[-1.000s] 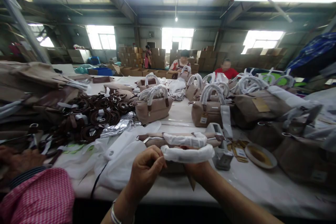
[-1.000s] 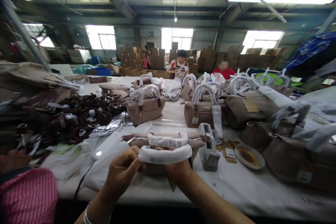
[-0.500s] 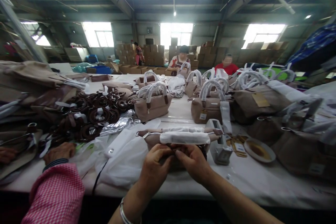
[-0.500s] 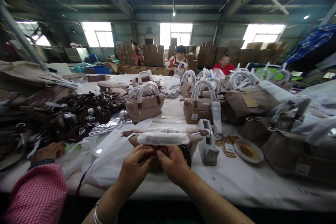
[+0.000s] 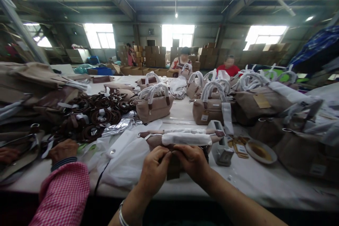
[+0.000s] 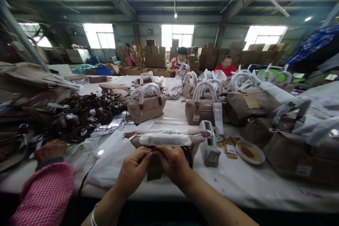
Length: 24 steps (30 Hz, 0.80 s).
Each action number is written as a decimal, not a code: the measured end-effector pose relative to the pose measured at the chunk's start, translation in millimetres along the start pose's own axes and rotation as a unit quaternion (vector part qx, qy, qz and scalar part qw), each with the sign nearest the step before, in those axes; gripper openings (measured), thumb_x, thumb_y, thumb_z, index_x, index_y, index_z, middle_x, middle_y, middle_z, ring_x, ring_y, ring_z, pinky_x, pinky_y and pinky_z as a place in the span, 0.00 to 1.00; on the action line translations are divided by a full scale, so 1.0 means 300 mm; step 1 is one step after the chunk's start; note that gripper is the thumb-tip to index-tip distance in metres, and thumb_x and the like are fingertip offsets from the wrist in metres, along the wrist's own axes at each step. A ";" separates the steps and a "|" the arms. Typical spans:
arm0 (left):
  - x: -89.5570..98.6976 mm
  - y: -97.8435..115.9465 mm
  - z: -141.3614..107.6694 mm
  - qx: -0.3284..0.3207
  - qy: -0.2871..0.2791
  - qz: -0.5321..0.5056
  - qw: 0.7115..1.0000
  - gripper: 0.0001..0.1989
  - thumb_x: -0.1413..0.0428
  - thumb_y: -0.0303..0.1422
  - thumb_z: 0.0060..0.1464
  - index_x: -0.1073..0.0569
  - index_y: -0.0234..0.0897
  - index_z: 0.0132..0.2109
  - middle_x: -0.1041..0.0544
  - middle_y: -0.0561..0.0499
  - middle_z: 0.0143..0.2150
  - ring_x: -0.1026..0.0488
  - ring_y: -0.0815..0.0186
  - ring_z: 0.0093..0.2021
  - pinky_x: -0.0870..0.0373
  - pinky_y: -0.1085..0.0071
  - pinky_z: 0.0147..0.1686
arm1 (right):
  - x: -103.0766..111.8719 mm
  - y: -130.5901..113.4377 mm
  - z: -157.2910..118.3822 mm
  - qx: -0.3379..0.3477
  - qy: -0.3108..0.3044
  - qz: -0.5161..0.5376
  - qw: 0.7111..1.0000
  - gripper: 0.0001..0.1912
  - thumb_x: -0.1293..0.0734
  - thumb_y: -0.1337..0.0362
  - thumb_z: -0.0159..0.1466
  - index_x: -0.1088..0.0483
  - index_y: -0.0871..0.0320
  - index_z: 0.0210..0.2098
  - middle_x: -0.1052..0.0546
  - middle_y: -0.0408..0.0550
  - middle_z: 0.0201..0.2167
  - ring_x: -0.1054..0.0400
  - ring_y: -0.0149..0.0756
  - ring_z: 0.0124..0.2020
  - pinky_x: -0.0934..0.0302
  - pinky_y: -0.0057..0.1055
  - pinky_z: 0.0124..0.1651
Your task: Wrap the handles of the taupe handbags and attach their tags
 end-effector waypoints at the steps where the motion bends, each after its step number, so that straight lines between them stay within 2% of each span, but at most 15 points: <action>1: 0.005 0.001 -0.002 0.003 0.007 -0.004 1.000 0.12 0.47 0.35 0.61 0.23 0.37 0.34 0.23 0.48 0.36 0.26 0.63 0.39 0.30 0.70 0.40 | -0.004 -0.005 0.003 0.008 -0.005 -0.004 1.000 0.07 0.33 0.66 0.65 0.23 0.56 0.42 0.17 0.48 0.34 0.22 0.39 0.33 0.30 0.31 0.38; 5: 0.010 -0.002 -0.007 0.009 0.014 -0.004 1.000 0.12 0.47 0.36 0.61 0.23 0.37 0.33 0.23 0.49 0.35 0.25 0.63 0.37 0.29 0.70 0.39 | -0.024 -0.054 0.016 0.070 -0.050 -0.058 0.995 0.10 0.38 0.67 0.68 0.24 0.57 0.41 0.19 0.49 0.31 0.25 0.39 0.32 0.33 0.32 0.36; 8: 0.017 -0.012 -0.006 0.003 0.028 0.039 0.999 0.12 0.48 0.35 0.61 0.24 0.37 0.32 0.24 0.49 0.32 0.26 0.63 0.35 0.29 0.70 0.36 | -0.005 -0.072 0.030 0.074 -0.020 -0.097 0.992 0.12 0.40 0.67 0.68 0.24 0.58 0.38 0.20 0.52 0.31 0.25 0.43 0.33 0.34 0.36 0.39; 10: 0.025 -0.015 -0.003 -0.008 0.044 0.068 0.997 0.12 0.47 0.35 0.60 0.25 0.36 0.30 0.25 0.49 0.31 0.27 0.64 0.34 0.29 0.70 0.35 | 0.009 -0.050 0.040 0.017 0.012 -0.060 0.998 0.11 0.38 0.64 0.68 0.23 0.57 0.37 0.20 0.52 0.31 0.26 0.44 0.34 0.34 0.38 0.41; 12: 0.030 -0.016 0.000 -0.016 0.054 0.078 0.995 0.12 0.47 0.34 0.60 0.25 0.36 0.30 0.25 0.49 0.31 0.27 0.64 0.33 0.29 0.70 0.35 | -0.005 -0.002 0.040 -0.083 0.015 0.041 0.996 0.13 0.37 0.59 0.68 0.23 0.56 0.34 0.23 0.48 0.23 0.29 0.41 0.27 0.35 0.36 0.36; 14: 0.033 -0.016 0.003 -0.017 0.051 0.070 0.996 0.12 0.46 0.34 0.60 0.25 0.36 0.30 0.25 0.49 0.31 0.27 0.65 0.33 0.29 0.70 0.36 | -0.046 0.043 0.029 -0.179 -0.003 0.173 0.968 0.18 0.37 0.55 0.67 0.25 0.57 0.27 0.30 0.43 0.15 0.36 0.35 0.18 0.39 0.32 0.27; 16: 0.038 -0.011 0.004 -0.022 0.039 0.048 0.998 0.09 0.44 0.33 0.59 0.23 0.37 0.31 0.24 0.49 0.33 0.26 0.65 0.35 0.28 0.70 0.37 | -0.076 0.071 0.016 -0.242 -0.008 0.266 0.933 0.21 0.36 0.52 0.66 0.28 0.57 0.22 0.34 0.41 0.12 0.40 0.31 0.16 0.43 0.29 0.23; 21: 0.080 0.001 -0.009 -0.048 0.042 0.023 0.998 0.05 0.42 0.27 0.56 0.21 0.39 0.36 0.22 0.50 0.36 0.24 0.65 0.38 0.27 0.71 0.39 | -0.075 0.128 -0.013 -0.324 0.026 0.304 0.895 0.19 0.28 0.53 0.57 0.30 0.59 0.19 0.31 0.42 0.13 0.38 0.30 0.18 0.43 0.28 0.23; 24: 0.090 0.005 -0.020 -0.064 0.056 0.038 0.996 0.05 0.42 0.26 0.57 0.22 0.40 0.38 0.21 0.52 0.34 0.24 0.67 0.35 0.27 0.72 0.37 | -0.088 0.131 -0.022 -0.328 0.028 0.328 0.885 0.19 0.27 0.52 0.55 0.30 0.58 0.18 0.29 0.43 0.15 0.35 0.33 0.19 0.39 0.30 0.25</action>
Point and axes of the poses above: each hand's wrist, its own z-axis towards the middle knuckle, its own x-axis out of the back of the hand, y = z × x, the point moved 9 cm from there along z, towards the middle knuckle
